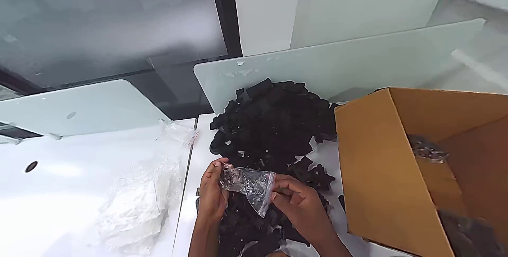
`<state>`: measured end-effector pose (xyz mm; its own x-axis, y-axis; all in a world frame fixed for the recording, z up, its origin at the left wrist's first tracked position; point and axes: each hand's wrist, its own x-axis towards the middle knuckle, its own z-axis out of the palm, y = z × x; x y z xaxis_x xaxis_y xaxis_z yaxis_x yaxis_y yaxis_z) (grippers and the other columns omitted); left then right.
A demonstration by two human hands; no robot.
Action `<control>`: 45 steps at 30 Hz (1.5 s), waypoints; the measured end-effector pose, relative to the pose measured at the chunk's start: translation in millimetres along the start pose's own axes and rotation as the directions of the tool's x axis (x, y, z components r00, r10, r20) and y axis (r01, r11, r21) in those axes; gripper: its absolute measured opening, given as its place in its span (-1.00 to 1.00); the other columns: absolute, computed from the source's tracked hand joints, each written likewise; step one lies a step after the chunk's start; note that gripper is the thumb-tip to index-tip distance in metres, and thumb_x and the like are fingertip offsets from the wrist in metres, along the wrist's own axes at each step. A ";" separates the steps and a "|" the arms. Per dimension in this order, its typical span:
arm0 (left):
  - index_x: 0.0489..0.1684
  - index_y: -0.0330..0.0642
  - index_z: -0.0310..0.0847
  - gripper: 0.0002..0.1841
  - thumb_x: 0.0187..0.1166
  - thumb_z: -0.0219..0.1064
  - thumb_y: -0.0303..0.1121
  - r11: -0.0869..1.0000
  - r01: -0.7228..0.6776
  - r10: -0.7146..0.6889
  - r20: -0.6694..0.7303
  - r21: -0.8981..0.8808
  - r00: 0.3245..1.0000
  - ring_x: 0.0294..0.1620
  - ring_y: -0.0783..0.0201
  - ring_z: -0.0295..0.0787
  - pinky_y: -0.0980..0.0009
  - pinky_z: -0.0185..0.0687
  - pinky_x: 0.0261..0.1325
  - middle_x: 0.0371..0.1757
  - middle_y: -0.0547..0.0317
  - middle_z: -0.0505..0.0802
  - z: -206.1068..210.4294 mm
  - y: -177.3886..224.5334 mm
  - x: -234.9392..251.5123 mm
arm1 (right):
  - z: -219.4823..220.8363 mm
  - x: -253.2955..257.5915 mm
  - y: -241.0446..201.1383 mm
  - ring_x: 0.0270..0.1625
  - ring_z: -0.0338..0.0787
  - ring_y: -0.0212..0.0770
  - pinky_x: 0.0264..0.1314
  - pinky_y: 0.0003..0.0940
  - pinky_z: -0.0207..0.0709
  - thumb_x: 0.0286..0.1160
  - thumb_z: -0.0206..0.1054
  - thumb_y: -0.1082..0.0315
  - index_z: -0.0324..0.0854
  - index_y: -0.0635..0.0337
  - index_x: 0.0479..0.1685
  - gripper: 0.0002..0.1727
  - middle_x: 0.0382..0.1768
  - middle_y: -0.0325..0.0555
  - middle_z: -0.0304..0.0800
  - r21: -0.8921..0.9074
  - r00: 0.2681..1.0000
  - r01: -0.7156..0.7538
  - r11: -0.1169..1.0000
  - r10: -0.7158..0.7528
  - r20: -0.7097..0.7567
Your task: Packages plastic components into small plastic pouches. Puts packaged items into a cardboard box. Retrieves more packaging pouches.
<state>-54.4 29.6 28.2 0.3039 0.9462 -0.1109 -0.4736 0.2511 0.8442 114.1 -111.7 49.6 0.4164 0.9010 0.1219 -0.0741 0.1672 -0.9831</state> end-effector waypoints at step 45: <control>0.12 -0.28 0.60 -0.71 0.86 -0.05 -0.38 0.657 -0.403 0.526 -0.004 0.637 0.850 -0.62 0.48 0.65 0.54 0.66 -0.61 -0.47 0.35 0.71 8.9 67.5 -3.9 | -10.9 29.3 -10.2 -0.33 0.80 -0.29 -0.57 -0.58 0.50 0.56 -0.05 0.62 0.39 0.19 0.41 -0.55 0.05 0.02 0.79 0.509 0.759 -0.564 0.650 0.651 0.011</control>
<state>-80.2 41.0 90.3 0.0057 0.9375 0.3478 0.0931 -0.3468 0.9333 136.9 -91.4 61.7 0.2583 0.7973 -0.5455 -0.7444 -0.1956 -0.6384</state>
